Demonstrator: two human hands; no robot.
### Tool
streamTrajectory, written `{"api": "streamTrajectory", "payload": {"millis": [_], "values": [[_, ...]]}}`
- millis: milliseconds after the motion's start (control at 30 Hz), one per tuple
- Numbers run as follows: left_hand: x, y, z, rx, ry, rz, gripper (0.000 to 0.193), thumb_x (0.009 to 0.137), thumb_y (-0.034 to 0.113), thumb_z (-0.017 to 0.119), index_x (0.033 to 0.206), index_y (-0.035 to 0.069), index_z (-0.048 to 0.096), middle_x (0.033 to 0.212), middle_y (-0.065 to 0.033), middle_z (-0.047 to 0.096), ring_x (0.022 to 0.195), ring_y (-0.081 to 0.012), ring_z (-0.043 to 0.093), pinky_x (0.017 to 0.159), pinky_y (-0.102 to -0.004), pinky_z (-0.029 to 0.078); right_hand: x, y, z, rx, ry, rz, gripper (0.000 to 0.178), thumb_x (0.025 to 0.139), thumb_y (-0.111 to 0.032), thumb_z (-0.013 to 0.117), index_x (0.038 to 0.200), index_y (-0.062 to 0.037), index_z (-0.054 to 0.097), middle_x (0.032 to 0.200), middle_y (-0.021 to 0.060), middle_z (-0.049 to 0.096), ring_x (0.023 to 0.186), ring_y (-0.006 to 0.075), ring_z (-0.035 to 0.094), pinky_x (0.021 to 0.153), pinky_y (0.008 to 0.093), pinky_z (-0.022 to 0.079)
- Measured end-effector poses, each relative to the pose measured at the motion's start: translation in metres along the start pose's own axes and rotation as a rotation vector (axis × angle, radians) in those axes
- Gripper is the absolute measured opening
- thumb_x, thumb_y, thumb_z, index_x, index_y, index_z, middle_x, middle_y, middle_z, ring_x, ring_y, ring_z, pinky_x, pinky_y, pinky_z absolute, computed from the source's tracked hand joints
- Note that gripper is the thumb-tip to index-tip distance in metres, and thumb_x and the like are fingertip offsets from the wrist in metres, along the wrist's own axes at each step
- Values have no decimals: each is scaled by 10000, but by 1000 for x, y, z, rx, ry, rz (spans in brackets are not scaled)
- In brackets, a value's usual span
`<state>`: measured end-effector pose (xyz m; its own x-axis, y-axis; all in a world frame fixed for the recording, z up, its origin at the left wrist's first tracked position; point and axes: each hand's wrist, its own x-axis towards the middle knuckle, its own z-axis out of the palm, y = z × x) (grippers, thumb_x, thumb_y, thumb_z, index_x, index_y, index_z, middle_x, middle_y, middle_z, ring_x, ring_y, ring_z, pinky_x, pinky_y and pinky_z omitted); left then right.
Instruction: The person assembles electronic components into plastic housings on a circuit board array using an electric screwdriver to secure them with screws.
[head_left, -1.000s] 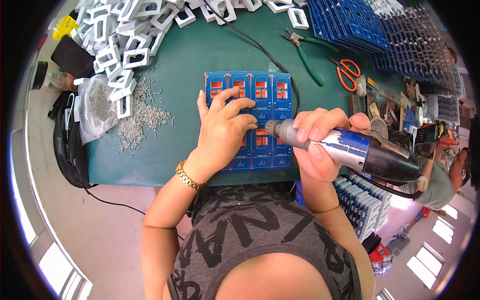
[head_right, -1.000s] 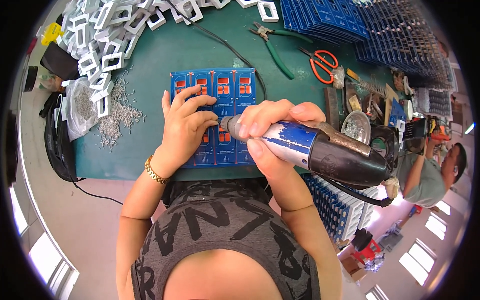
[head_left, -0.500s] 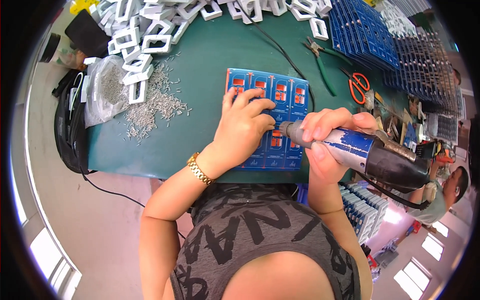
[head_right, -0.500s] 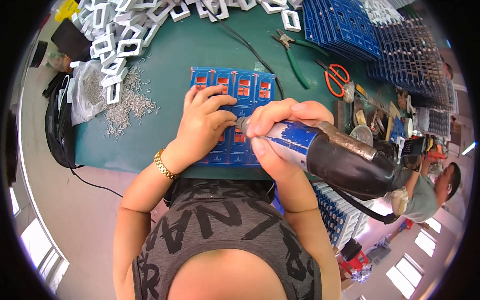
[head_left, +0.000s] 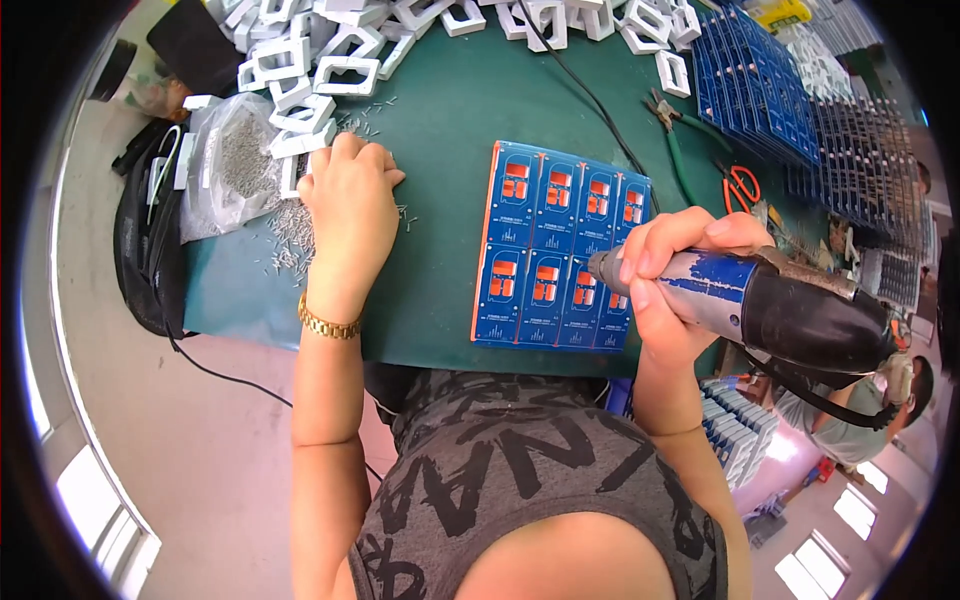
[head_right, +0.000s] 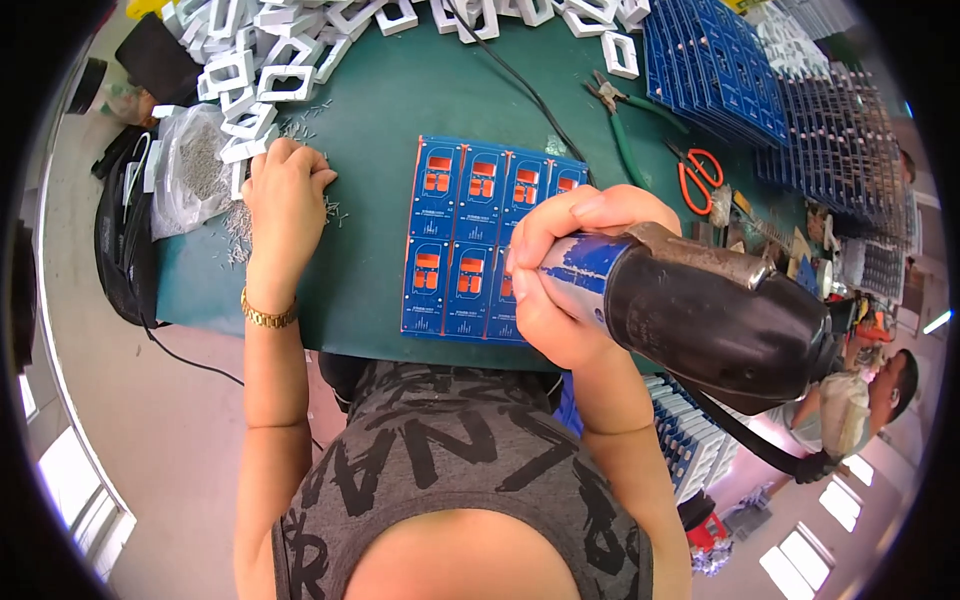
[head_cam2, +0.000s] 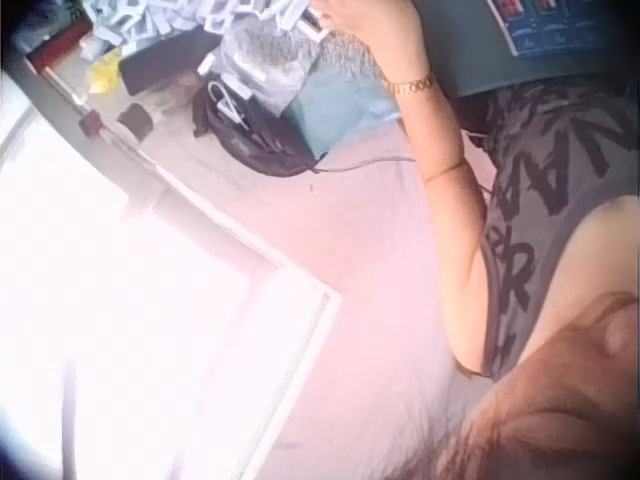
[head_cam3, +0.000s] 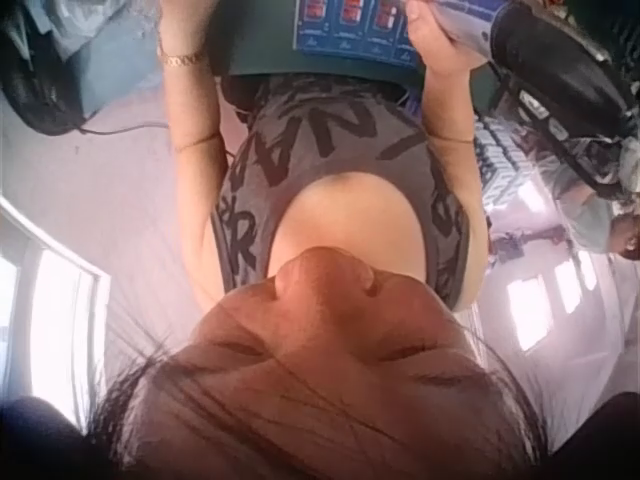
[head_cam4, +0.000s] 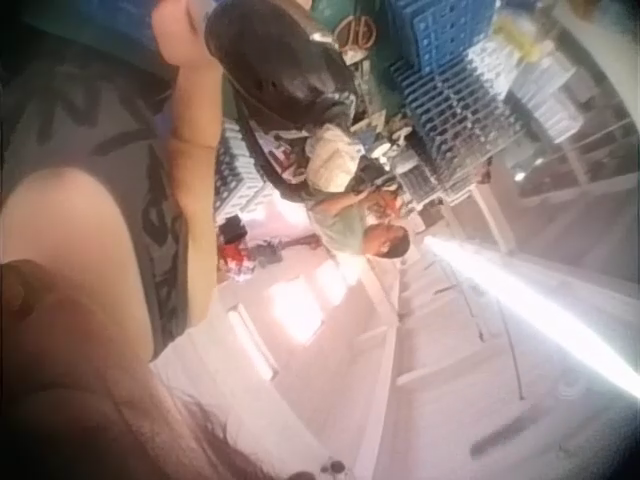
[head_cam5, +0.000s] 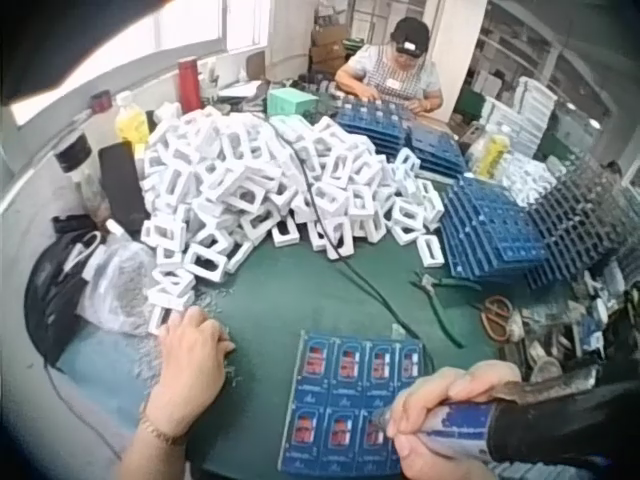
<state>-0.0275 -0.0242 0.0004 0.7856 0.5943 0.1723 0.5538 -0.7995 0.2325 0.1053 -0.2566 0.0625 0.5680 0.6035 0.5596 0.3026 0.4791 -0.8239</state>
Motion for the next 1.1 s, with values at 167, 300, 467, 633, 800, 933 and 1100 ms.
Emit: {"api": "streamTrajectory", "payload": {"millis": [167, 300, 467, 633, 800, 933, 1100], "values": [[-4, 0, 4, -10, 174, 81, 58, 873, 104, 642, 897, 67, 605, 957, -66, 601, 961, -304, 549, 811, -458, 391, 0, 0, 3, 4, -13, 24, 575, 705, 141, 650, 1159, -86, 379, 859, 133, 590, 728, 180, 599, 627, 288, 530], [1, -4, 1, -249, 186, -83, 57, 887, 67, 634, 897, 42, 585, 804, -89, 617, 822, -302, 562, 772, -417, 425, 3, -5, 5, -47, -142, 112, 555, 765, 56, 690, 1155, -137, 346, 810, 95, 533, 665, 191, 535, 587, 309, 469], [3, -3, -5, -546, 328, -61, 100, 832, -1, 697, 901, 46, 642, 836, -80, 653, 778, -250, 615, 692, -333, 491, 3, -3, -5, 73, -41, 154, 597, 707, 130, 660, 1179, -125, 398, 847, 116, 582, 743, 199, 594, 639, 325, 530], [-4, 22, -11, -634, 302, 176, 170, 754, -49, 727, 881, 50, 674, 861, -75, 673, 818, -253, 641, 739, -324, 515, 5, -6, -16, 133, -33, 126, 602, 741, 65, 690, 1219, -125, 378, 820, 109, 569, 707, 195, 575, 638, 336, 515], [-30, 77, -8, -834, 8, 595, 258, 698, -9, 698, 940, 67, 653, 895, -55, 612, 888, -262, 593, 840, -386, 456, -8, -16, -24, 104, 90, 42, 621, 778, 21, 738, 1238, -189, 377, 811, 66, 579, 691, 211, 578, 675, 383, 484], [-53, 88, 2, -740, -138, 654, 203, 737, 54, 656, 939, 81, 657, 970, -44, 620, 988, -239, 576, 942, -467, 386, -19, -25, -24, 48, 179, -16, 630, 791, -1, 728, 1269, -202, 371, 834, 62, 592, 710, 228, 601, 706, 400, 480], [-59, 96, 3, -510, -122, 698, 144, 768, 76, 659, 904, 124, 663, 1091, -20, 661, 1135, -246, 575, 1073, -578, 236, -32, -27, -28, 77, 170, 5, 619, 803, 26, 698, 1274, -203, 367, 862, 82, 600, 727, 248, 604, 720, 416, 480]]}}
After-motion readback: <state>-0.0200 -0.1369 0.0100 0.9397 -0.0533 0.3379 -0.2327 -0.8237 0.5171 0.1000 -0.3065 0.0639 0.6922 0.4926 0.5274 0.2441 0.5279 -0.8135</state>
